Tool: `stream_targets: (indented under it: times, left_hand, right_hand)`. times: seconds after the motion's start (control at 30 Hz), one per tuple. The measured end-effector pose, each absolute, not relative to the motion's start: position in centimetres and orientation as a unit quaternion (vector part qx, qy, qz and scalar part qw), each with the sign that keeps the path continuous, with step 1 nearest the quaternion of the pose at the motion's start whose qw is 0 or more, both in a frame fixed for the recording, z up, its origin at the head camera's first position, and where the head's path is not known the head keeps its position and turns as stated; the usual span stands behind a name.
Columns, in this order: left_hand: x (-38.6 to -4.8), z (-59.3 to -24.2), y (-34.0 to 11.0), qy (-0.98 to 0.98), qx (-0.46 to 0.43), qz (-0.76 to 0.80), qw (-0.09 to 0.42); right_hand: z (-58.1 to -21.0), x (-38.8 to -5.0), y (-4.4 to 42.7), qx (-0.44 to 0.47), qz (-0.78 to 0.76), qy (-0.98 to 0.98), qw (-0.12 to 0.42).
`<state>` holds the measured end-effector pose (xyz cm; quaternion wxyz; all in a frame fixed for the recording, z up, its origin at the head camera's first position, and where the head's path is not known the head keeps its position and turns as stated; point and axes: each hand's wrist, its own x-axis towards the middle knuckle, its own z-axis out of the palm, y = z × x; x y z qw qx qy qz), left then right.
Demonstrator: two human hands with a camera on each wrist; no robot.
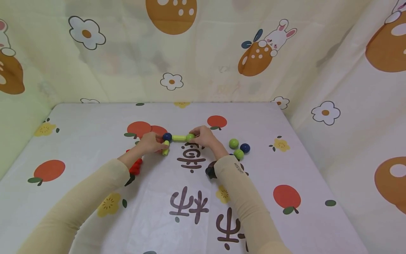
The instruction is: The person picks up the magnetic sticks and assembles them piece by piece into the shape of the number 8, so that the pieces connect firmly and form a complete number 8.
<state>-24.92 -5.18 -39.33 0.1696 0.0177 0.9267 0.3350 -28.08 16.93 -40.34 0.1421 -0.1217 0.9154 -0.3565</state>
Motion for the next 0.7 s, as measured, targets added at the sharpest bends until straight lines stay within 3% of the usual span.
stream_targets:
  times: [0.7]
  left_hand:
    - [-27.5,-39.9,-4.0,0.96,0.085,0.232,0.132]
  right_hand:
    - [-40.6,-28.3,17.4,-0.124,-0.364,0.911,0.148]
